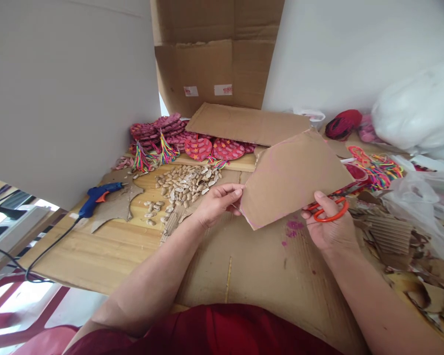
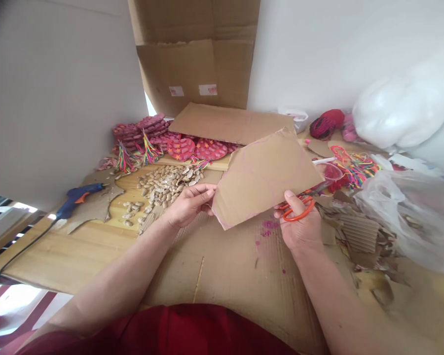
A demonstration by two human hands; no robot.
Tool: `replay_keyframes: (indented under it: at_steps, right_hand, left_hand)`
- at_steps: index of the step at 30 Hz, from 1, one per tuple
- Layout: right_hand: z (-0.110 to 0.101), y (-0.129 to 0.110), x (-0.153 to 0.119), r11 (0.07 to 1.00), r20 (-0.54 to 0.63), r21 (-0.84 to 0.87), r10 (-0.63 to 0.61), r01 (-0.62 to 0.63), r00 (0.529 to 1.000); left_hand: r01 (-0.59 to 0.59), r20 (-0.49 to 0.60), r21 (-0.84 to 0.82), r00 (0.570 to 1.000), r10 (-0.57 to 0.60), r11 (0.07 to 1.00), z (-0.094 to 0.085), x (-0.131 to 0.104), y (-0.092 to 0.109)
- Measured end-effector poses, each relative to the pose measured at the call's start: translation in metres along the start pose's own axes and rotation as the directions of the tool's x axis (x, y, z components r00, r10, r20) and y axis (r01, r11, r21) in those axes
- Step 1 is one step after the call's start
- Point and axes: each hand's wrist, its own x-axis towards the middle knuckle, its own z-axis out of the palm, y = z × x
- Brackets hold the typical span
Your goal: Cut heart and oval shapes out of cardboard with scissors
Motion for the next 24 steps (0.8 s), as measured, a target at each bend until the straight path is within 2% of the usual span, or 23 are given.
replay_keyframes:
  at_steps: [6, 14, 20, 24]
  right_hand:
    - [-0.001, 0.0003, 0.0007, 1.0, 0.025, -0.005, 0.021, -0.021, 0.999]
    - [-0.0049, 0.0011, 0.0017, 0.995, 0.135, -0.039, 0.092, -0.088, 0.987]
    - [-0.0031, 0.0032, -0.004, 0.98, 0.23, -0.161, 0.153, -0.118, 0.961]
    - [-0.0014, 0.001, -0.0068, 0.977, 0.199, -0.166, 0.168, -0.136, 0.965]
  left_hand:
    - [0.004, -0.021, -0.003, 1.0, -0.004, 1.0, 0.0021, -0.001, 0.0013]
    - [0.094, 0.117, -0.138, 0.99, -0.078, 0.986, 0.0016, -0.0035, 0.0051]
    - [0.104, 0.139, -0.223, 0.988, -0.074, 0.969, 0.0047, -0.0073, 0.0072]
    - [0.096, 0.157, -0.246, 0.986, -0.058, 0.964, 0.0046, -0.0062, 0.0071]
